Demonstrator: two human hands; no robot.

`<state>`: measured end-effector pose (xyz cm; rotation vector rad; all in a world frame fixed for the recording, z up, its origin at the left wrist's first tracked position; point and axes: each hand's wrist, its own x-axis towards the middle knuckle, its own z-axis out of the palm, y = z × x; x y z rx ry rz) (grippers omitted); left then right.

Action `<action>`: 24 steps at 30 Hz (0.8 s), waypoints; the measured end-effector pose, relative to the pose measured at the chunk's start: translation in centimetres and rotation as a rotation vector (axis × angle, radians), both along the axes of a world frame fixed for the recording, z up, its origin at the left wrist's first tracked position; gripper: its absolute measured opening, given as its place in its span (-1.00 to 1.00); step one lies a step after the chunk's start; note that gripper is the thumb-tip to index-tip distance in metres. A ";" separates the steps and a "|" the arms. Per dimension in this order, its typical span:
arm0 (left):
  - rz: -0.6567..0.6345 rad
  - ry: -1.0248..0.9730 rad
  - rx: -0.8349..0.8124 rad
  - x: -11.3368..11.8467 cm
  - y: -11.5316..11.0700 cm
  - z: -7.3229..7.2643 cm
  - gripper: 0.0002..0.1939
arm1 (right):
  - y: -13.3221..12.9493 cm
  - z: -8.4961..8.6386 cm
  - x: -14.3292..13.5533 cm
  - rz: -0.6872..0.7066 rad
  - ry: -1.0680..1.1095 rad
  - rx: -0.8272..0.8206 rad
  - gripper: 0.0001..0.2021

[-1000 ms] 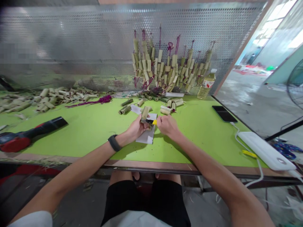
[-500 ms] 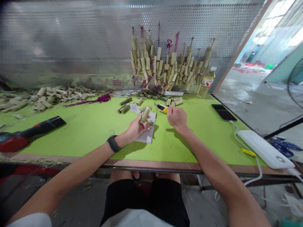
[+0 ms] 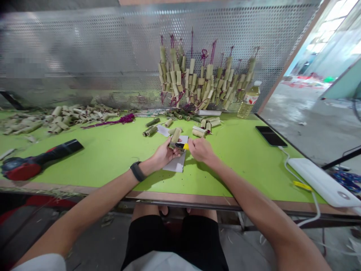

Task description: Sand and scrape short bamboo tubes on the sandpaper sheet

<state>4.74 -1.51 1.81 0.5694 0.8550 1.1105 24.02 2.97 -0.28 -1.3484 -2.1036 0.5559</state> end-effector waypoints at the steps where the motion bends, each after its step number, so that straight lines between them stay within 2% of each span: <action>1: 0.004 0.004 0.016 0.0 0.1 -0.2 -0.39 | 0.0 0.0 0.0 -0.013 -0.005 -0.006 -0.44; 4: 0.042 0.025 0.071 0.0 0.4 -0.6 -0.41 | -0.2 0.1 -0.3 -0.058 -0.014 0.008 -0.43; 9: 0.068 0.034 0.100 -0.1 0.5 -0.9 -0.45 | 0.2 0.2 -0.6 -0.144 -0.020 0.132 -0.42; 12: 0.010 0.057 0.142 0.0 -0.3 -1.4 -0.51 | 1.3 1.0 1.4 -0.341 0.001 0.158 -0.42; 14: -0.057 0.099 0.178 0.3 -0.8 -1.6 -0.47 | 2.0 1.7 3.3 -0.460 -0.031 0.177 -0.43; 16: -0.065 0.088 0.167 0.5 -0.9 -1.5 -0.41 | 2.5 2.2 4.4 -0.546 -0.057 0.213 -0.40; 18: -0.050 0.041 0.102 0.5 -0.7 -1.1 -0.44 | 2.4 2.3 4.3 -0.524 -0.046 0.166 -0.38; 24: 0.020 -0.039 0.013 -0.3 0.3 -0.1 -0.42 | 1.2 0.8 1.3 -0.266 -0.048 0.063 -0.34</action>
